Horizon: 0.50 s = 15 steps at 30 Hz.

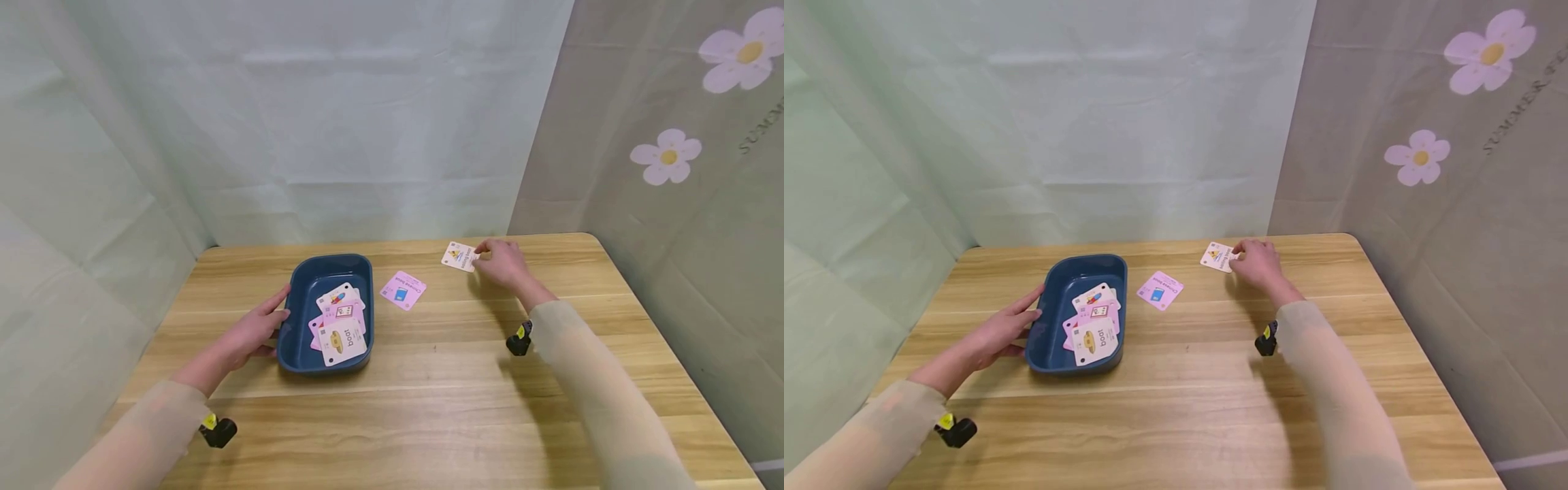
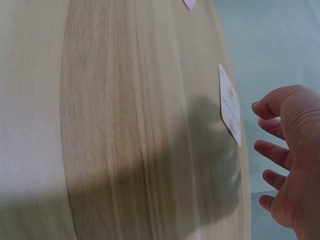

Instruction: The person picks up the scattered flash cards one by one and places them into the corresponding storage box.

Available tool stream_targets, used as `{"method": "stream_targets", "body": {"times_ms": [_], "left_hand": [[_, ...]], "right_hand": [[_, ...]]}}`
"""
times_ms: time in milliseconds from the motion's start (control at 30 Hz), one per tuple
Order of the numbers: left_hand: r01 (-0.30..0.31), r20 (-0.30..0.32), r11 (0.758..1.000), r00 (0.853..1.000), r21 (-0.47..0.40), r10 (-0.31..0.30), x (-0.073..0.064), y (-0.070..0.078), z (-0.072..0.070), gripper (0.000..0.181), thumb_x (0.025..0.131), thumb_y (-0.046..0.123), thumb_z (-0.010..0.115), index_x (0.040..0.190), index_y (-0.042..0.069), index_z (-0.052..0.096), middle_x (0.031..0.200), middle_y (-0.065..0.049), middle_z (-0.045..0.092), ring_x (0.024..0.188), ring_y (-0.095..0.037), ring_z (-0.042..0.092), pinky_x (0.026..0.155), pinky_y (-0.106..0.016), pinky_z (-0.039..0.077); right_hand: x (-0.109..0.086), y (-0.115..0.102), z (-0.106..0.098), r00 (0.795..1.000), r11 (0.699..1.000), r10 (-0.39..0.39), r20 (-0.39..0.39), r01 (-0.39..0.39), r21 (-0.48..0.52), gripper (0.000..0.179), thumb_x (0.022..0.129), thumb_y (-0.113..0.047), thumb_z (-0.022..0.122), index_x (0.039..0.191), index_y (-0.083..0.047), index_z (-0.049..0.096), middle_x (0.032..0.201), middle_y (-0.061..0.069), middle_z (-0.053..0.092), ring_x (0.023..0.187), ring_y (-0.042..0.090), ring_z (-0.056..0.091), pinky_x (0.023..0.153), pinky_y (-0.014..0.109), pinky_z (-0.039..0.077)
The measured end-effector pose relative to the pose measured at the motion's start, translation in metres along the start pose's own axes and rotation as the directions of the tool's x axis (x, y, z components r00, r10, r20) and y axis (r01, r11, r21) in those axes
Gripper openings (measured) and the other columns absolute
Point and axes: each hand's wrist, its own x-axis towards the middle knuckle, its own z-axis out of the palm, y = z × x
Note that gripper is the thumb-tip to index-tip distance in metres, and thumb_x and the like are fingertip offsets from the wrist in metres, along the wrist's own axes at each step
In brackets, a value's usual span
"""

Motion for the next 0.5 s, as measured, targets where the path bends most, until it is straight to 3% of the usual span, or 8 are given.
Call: {"method": "stream_targets", "body": {"times_ms": [267,500], "left_hand": [[-0.004,0.0,1.0,1.0,-0.001,0.004,-0.001,0.001,0.001,0.063,0.112,0.029,0.033,0.163,0.041,-0.002,0.166,-0.03,0.007,0.131,-0.049,0.045,0.079,-0.039,0.056],[0.0,0.002,1.0,1.0,0.001,0.0,-0.002,0.001,0.001,0.063,0.112,0.029,0.033,0.163,0.04,-0.003,0.167,-0.03,0.006,0.135,-0.051,0.041,0.08,-0.04,0.056]], "right_hand": [[0.003,0.007,0.006,1.0,0.998,0.016,0.016,-0.015,-0.054,0.043,0.097,-0.029,0.066,0.131,-0.004,0.062,0.132,0.019,0.058,0.128,0.045,0.039,0.111,0.063,0.023],[0.004,0.01,0.012,1.0,0.993,0.003,0.031,0.001,-0.121,0.055,0.096,-0.032,0.067,0.14,-0.002,0.056,0.139,0.022,0.054,0.13,0.047,0.038,0.11,0.064,0.025]]}}
